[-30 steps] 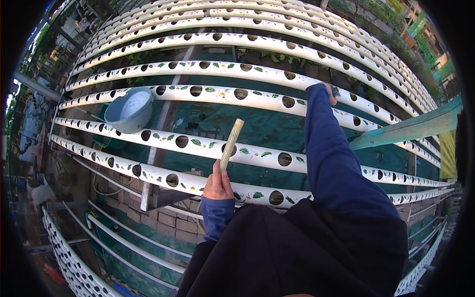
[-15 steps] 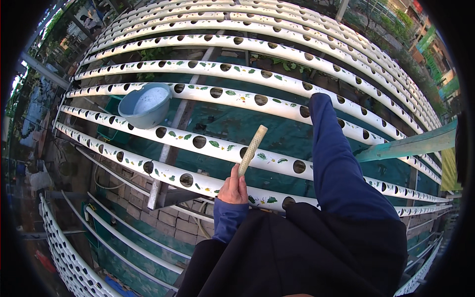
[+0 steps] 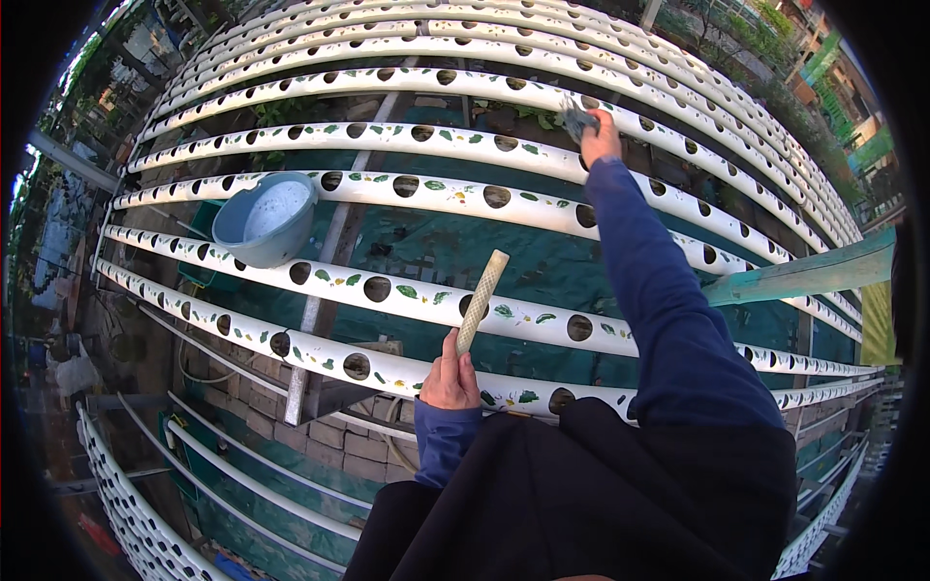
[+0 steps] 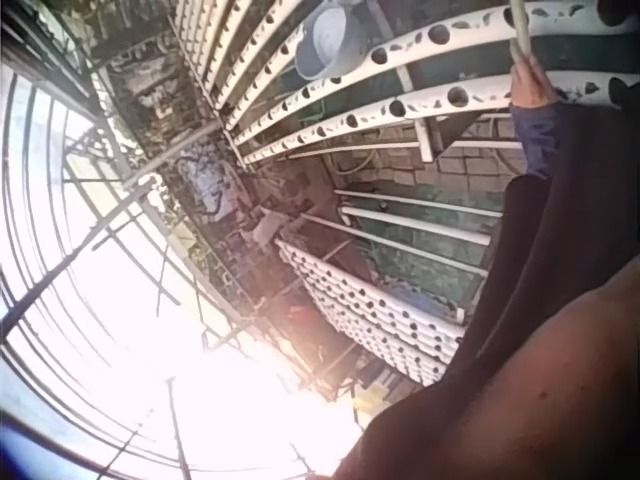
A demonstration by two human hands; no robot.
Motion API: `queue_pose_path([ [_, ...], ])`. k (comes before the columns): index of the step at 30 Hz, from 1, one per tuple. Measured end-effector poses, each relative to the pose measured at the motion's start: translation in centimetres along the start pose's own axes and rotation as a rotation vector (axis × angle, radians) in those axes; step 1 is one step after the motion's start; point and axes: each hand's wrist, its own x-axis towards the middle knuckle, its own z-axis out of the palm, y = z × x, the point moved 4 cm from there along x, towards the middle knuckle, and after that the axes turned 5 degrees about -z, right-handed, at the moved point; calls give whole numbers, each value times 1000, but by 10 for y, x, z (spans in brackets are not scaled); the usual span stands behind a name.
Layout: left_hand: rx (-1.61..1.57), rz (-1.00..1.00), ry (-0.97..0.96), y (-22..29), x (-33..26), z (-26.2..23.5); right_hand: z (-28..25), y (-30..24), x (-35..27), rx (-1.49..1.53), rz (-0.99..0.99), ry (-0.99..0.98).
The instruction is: Cleaning and inspecting vertical hydroponic PVC pipes.
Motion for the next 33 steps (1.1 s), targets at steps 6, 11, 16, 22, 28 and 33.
queue_pose_path([
  [6,23,-28,-94,6,0,2,2,111,32,-565,103,-800],
  [11,124,17,-47,1,-1,2,142,3,16,-376,58,-1188],
  [16,108,60,-98,3,2,4,180,35,34,-366,-94,-1200],
  [22,93,63,-95,1,5,1,103,-9,-4,-357,-312,-750],
  [28,-3,12,-158,-3,2,-3,15,-4,-37,-305,-1294,-535],
  [33,8,4,-165,-2,2,-1,85,-52,-62,-410,-1713,-760],
])
